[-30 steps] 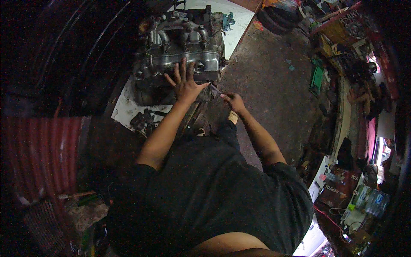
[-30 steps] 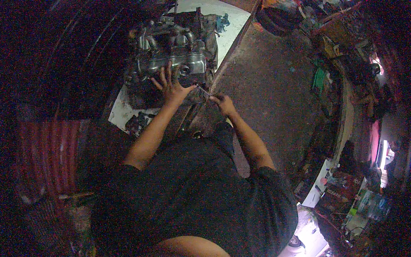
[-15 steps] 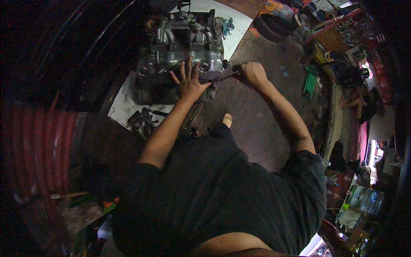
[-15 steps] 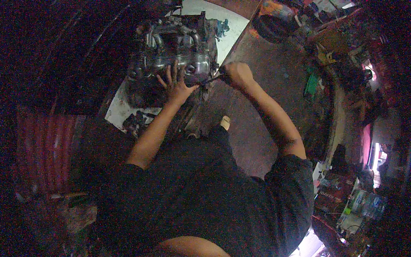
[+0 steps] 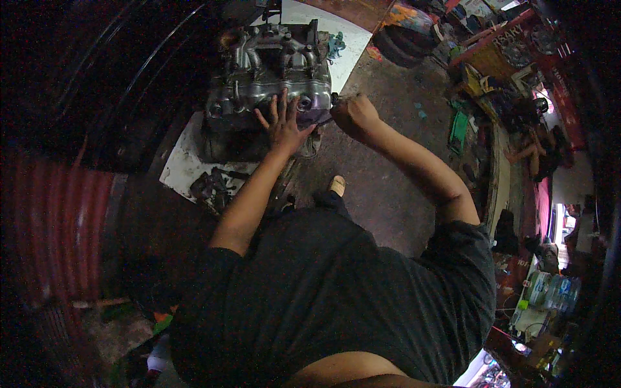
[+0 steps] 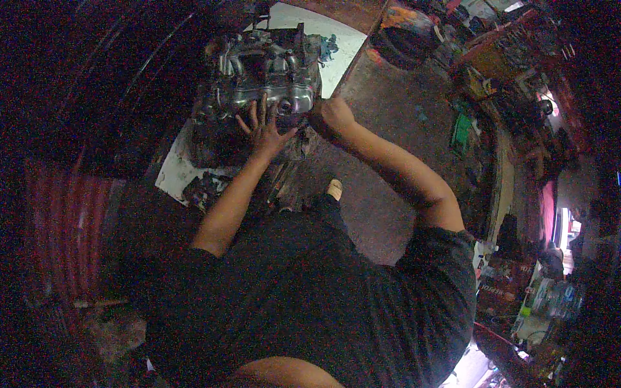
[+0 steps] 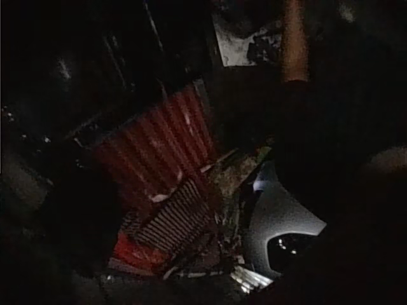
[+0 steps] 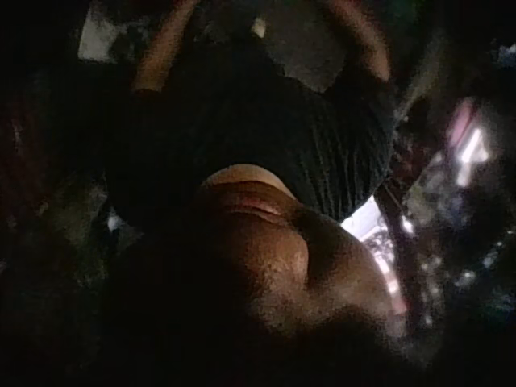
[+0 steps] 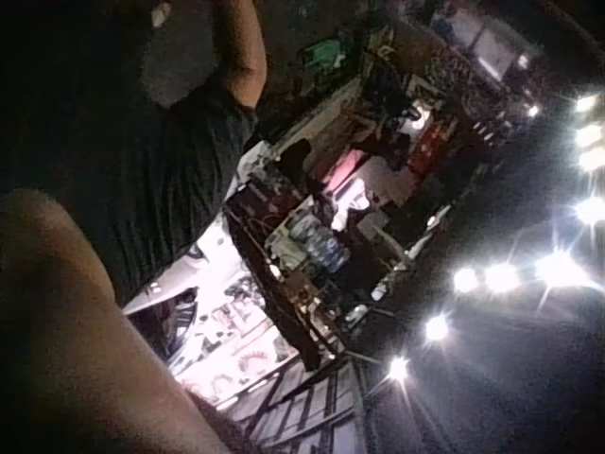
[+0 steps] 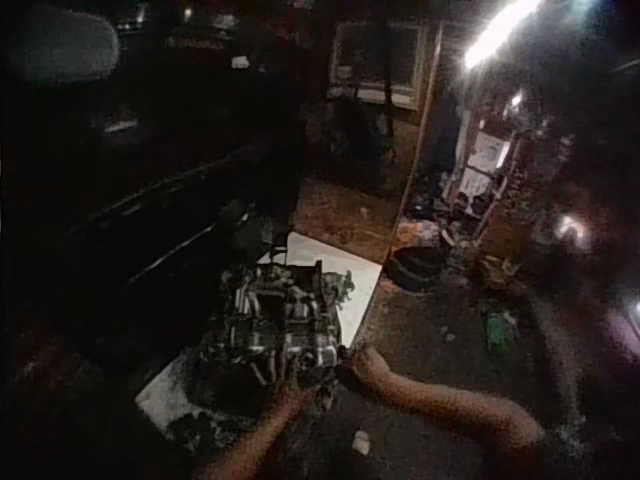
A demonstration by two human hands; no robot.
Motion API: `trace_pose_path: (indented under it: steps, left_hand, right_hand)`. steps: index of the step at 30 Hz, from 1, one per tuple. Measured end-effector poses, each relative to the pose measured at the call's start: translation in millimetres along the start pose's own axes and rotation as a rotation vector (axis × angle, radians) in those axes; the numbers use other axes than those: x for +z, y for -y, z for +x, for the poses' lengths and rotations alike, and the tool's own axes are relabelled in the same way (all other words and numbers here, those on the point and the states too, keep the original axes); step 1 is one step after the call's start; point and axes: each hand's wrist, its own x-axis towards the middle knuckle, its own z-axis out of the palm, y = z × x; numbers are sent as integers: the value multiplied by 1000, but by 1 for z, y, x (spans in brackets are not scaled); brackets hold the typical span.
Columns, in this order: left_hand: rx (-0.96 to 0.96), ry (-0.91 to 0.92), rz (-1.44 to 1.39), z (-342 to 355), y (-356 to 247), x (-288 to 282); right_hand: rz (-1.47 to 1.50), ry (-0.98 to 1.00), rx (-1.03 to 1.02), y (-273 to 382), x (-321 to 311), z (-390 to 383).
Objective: The person uses a wrench to loosen and remove bolts from a metallic engine block resting on a workbench. They repeatedly turn the wrench on different bolt locations and reposition the engine block to access various sides.
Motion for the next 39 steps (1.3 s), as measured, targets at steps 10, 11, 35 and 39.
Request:
trace_pose_path:
  steps: [10,11,35,39]
  left_hand:
    - [51,-98,51,-2,2,4]
    - [38,-76,49,-3,2,1]
    - [-7,-11,127,0,-1,0]
    - [-35,-26,99,-2,0,0]
  right_hand:
    - [1150,48,568,47,51,-94]
    - [1397,-14,602,57,66,-99]
    - [2044,-107,909,150,161,-70]
    - [2028,-78,865,149,146,-67]
